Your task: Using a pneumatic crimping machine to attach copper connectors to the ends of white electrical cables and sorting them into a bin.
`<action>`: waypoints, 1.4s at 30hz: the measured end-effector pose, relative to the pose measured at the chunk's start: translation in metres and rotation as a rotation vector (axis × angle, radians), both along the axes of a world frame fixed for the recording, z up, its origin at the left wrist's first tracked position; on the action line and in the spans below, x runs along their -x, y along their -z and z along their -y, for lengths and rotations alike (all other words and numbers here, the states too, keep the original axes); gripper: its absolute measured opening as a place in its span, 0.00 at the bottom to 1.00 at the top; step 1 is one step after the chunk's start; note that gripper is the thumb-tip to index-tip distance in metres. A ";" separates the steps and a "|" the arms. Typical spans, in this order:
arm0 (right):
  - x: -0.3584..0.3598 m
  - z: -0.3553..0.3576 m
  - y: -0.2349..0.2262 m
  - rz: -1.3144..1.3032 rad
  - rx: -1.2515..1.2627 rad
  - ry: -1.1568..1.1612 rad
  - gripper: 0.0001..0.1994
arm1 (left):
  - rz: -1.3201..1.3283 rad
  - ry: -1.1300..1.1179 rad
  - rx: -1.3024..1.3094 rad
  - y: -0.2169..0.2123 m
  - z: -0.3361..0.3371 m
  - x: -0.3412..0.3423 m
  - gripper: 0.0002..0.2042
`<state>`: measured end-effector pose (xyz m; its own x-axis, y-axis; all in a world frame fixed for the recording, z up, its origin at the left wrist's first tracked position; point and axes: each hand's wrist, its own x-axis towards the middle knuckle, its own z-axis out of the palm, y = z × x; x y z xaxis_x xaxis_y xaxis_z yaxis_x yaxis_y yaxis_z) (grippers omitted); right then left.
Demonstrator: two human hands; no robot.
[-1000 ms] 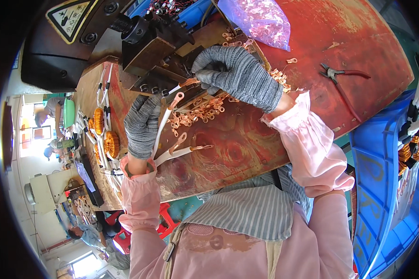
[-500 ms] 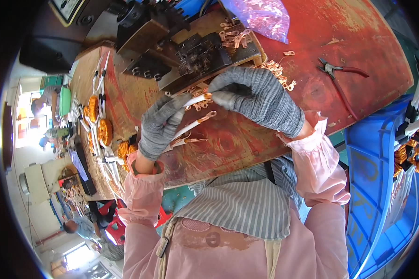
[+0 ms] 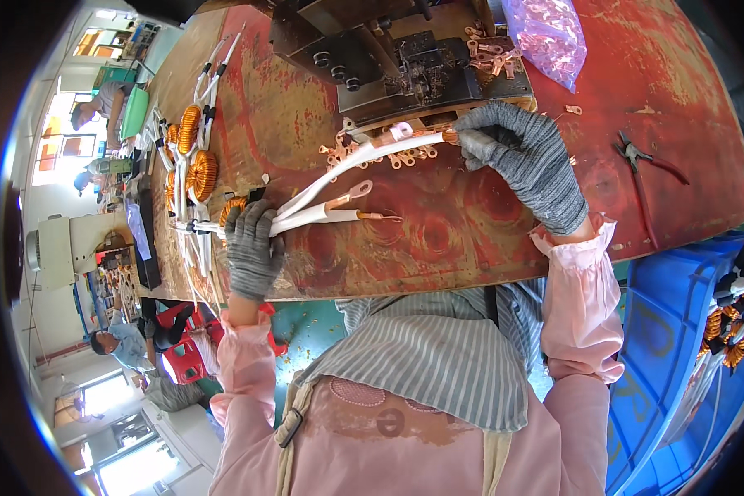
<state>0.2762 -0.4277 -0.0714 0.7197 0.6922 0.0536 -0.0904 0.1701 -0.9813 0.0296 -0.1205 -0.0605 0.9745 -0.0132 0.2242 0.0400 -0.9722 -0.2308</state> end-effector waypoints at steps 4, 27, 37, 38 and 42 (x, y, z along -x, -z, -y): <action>0.005 0.002 0.000 0.026 -0.008 0.019 0.08 | 0.042 0.028 0.004 0.012 -0.012 -0.002 0.14; 0.105 0.051 -0.008 0.428 0.276 0.320 0.06 | -1.074 0.019 0.207 -0.085 -0.035 -0.069 0.24; 0.066 0.043 -0.008 0.548 0.322 0.237 0.07 | -0.951 0.001 0.137 -0.074 -0.021 -0.078 0.31; 0.063 0.042 -0.011 0.574 0.342 0.226 0.07 | -0.915 0.036 0.123 -0.073 -0.019 -0.077 0.31; 0.060 0.039 -0.019 0.620 0.334 0.197 0.07 | -0.738 0.066 0.094 -0.070 -0.014 -0.061 0.40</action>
<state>0.2161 -0.4666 -0.0520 0.7384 0.6040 0.3000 0.4999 -0.1916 -0.8446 0.0904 -0.1062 0.0096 0.8702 -0.0900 -0.4844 -0.1526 -0.9841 -0.0912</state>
